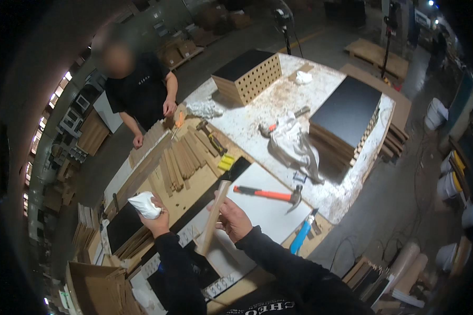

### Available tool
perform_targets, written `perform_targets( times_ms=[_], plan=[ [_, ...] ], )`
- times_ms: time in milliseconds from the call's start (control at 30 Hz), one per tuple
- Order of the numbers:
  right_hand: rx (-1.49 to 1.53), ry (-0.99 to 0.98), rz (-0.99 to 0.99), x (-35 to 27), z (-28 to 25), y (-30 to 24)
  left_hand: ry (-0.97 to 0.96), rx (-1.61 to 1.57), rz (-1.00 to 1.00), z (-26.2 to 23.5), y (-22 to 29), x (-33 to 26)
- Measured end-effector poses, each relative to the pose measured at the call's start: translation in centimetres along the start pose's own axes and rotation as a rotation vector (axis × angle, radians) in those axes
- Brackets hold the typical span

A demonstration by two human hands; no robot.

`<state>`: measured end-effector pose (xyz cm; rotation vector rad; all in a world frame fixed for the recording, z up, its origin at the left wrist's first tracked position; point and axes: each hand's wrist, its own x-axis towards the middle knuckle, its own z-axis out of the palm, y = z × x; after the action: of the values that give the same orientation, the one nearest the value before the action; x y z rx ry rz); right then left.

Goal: The person fastens wooden boards together using a pneumatic nail gun, gathers wooden slats from a nearby pile, cuts open a small packet with a utility knife, and attaches the slats onto a panel using the nail gun before lifting the assembled slotted panel.

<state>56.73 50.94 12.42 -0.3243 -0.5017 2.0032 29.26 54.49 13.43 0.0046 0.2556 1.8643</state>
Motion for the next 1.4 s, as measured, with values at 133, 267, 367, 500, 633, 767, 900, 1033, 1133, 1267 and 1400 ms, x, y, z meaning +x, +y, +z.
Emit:
perform_targets(
  times_ms=[133,267,367,500,633,767,900,1033,1133,1267,1400],
  plan=[
    [0.028,0.202,-0.124,3.9,0.0,-0.8,0.061,0.189,0.16,3.7,-0.5,5.5],
    [0.088,0.192,-0.238,7.4,-2.6,0.6,0.103,0.316,0.225,2.7,0.3,12.7],
    [0.069,0.207,-0.217,9.0,-3.6,1.0,0.089,0.303,0.178,1.0,-0.1,17.7],
    [0.008,0.226,-0.142,10.1,-5.6,1.6,0.018,0.369,0.154,-1.7,-0.1,22.2],
    [-0.087,0.251,-0.062,10.4,-7.5,2.3,0.097,0.408,0.2,-3.0,1.2,24.2],
    [-0.303,0.256,0.057,9.4,-8.9,1.5,0.118,0.468,0.156,-4.2,1.1,26.4],
    [-0.498,0.205,0.28,8.9,-9.3,1.5,0.056,0.638,0.054,-1.5,1.5,25.6],
    [-0.827,0.09,0.475,10.6,-9.1,1.5,0.253,0.91,0.089,2.1,-0.1,20.1],
    [-1.118,-0.041,0.483,15.3,-6.2,1.6,0.044,1.015,-0.003,1.6,2.1,12.7],
    [-1.796,-0.557,0.195,24.7,-6.7,4.6,0.177,1.16,-0.295,-1.0,1.9,-0.7],
    [-2.142,-0.904,0.532,28.7,-3.8,13.2,0.239,0.997,-0.254,-3.8,1.0,-14.5]
  ],
)
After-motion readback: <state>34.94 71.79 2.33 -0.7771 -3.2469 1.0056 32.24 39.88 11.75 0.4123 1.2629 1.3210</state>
